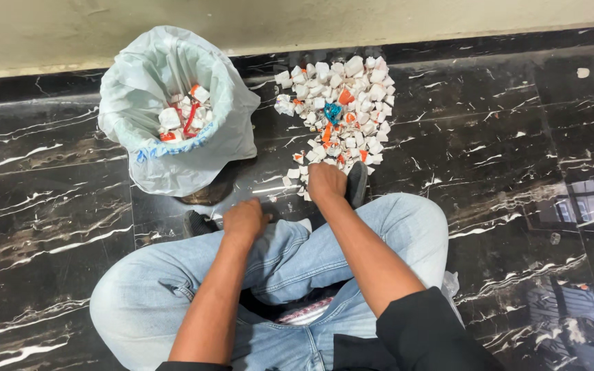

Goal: The person sits on the floor and picks up small white and orange plastic pieces from a pile. They unwrap or separate the pieces by hand and place them into a white plastic bag. The person continues this repetitive sorting process throughout the clip.

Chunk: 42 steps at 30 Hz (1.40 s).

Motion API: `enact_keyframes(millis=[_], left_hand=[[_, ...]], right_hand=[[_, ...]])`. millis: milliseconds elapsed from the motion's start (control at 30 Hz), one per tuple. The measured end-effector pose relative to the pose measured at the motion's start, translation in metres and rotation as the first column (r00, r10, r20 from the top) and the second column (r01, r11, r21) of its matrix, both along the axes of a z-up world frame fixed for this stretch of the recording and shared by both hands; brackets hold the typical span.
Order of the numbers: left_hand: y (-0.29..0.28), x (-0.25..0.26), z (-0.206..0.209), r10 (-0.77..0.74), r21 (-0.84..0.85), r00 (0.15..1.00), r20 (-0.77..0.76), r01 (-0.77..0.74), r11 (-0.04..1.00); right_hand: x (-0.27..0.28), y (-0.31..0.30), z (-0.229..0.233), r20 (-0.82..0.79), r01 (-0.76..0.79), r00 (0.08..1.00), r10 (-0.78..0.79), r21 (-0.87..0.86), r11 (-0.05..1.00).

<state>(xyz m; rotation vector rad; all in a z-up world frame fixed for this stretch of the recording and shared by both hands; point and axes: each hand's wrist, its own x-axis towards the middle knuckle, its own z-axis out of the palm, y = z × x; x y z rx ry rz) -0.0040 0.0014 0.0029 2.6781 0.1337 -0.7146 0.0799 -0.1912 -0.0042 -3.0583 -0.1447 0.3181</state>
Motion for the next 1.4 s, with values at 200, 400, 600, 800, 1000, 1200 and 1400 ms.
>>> enact_keyframes(millis=[200, 400, 600, 800, 1000, 1200, 1400], left_hand=[[-0.010, 0.000, 0.004, -0.005, -0.087, 1.000, -0.015, 0.003, 0.996], [-0.011, 0.000, 0.017, -0.006, -0.063, 0.998, -0.062, 0.002, 0.998], [-0.010, 0.003, 0.016, 0.087, -0.073, 0.996, 0.013, -0.086, 0.994], [-0.006, 0.009, 0.007, 0.418, -0.488, 0.885, 0.206, -0.277, 0.828], [-0.008, 0.013, -0.002, 0.509, -0.914, 0.848, -0.146, -0.312, 0.259], [-0.014, 0.002, 0.000, 0.444, -0.959, 0.880, -0.166, -0.250, 0.135], [-0.011, -0.004, -0.008, 0.553, -0.910, 0.765, -0.332, -0.413, 0.025]], right_hand=[[-0.003, 0.019, -0.005, -0.044, -0.179, 0.978, 0.204, 0.319, 0.931], [0.002, 0.026, -0.029, 0.071, -0.350, 0.937, 0.343, 0.222, 0.910], [0.000, 0.030, -0.022, 0.066, -0.224, 0.975, 0.214, 0.305, 0.926], [-0.001, 0.028, 0.023, -0.113, 0.065, 0.993, 0.018, 0.686, 0.724], [-0.006, 0.008, 0.047, -0.098, -0.034, 0.966, 0.241, 0.870, 0.492], [-0.016, -0.001, 0.046, -0.290, 0.202, 0.936, 0.200, 0.907, 0.370], [-0.027, 0.011, 0.045, -0.258, 0.182, 0.942, 0.213, 0.930, 0.321]])
